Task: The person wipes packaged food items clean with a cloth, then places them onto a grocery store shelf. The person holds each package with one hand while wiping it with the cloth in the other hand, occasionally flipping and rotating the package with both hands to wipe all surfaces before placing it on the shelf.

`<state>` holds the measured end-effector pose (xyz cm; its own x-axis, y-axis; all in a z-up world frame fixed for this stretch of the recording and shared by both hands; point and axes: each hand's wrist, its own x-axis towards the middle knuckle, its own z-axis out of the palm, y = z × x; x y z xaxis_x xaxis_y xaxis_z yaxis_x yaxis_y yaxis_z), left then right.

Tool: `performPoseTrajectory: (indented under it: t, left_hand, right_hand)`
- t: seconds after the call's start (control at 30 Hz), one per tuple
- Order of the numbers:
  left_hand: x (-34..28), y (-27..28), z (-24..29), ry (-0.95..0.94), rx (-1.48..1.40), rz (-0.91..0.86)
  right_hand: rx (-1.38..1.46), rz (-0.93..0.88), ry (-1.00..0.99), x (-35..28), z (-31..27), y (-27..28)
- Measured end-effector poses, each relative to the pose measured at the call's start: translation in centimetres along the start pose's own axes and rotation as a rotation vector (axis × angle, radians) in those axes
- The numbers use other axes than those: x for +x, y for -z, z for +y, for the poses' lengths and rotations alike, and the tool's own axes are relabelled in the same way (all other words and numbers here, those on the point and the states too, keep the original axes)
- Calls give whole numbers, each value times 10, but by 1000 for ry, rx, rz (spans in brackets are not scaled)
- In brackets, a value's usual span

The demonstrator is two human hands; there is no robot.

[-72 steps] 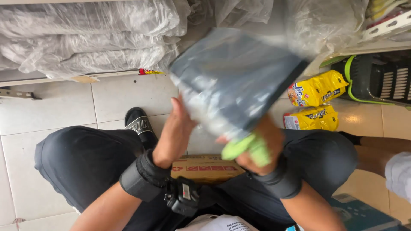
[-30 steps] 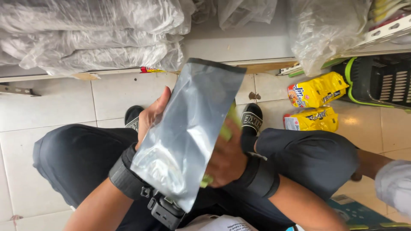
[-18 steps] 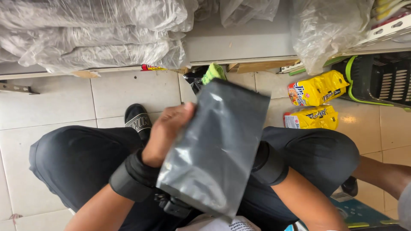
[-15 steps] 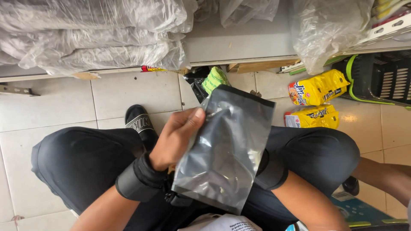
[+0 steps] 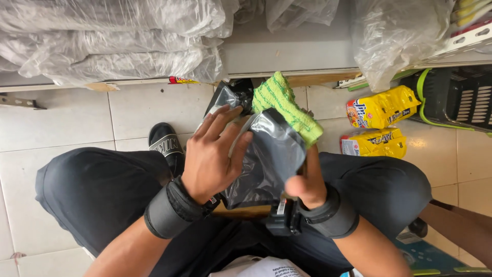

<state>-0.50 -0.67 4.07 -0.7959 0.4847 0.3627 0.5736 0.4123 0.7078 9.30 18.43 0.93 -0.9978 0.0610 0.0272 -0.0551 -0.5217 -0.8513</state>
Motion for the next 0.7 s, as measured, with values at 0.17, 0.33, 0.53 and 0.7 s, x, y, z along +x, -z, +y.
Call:
performPoseTrajectory:
  t: [0.17, 0.33, 0.53, 0.7]
  left_hand:
    - [2, 7, 3, 20, -38, 3]
    - [2, 14, 3, 53, -58, 36]
    - [5, 28, -6, 74, -18, 96]
    - [6, 41, -25, 507, -322, 220]
  right_hand:
    - [-479, 148, 11, 14, -17, -16]
    - [-696, 218, 48, 19, -22, -20]
    - [-703, -125, -73, 14, -21, -18]
    - [-865, -332, 64, 8, -33, -8]
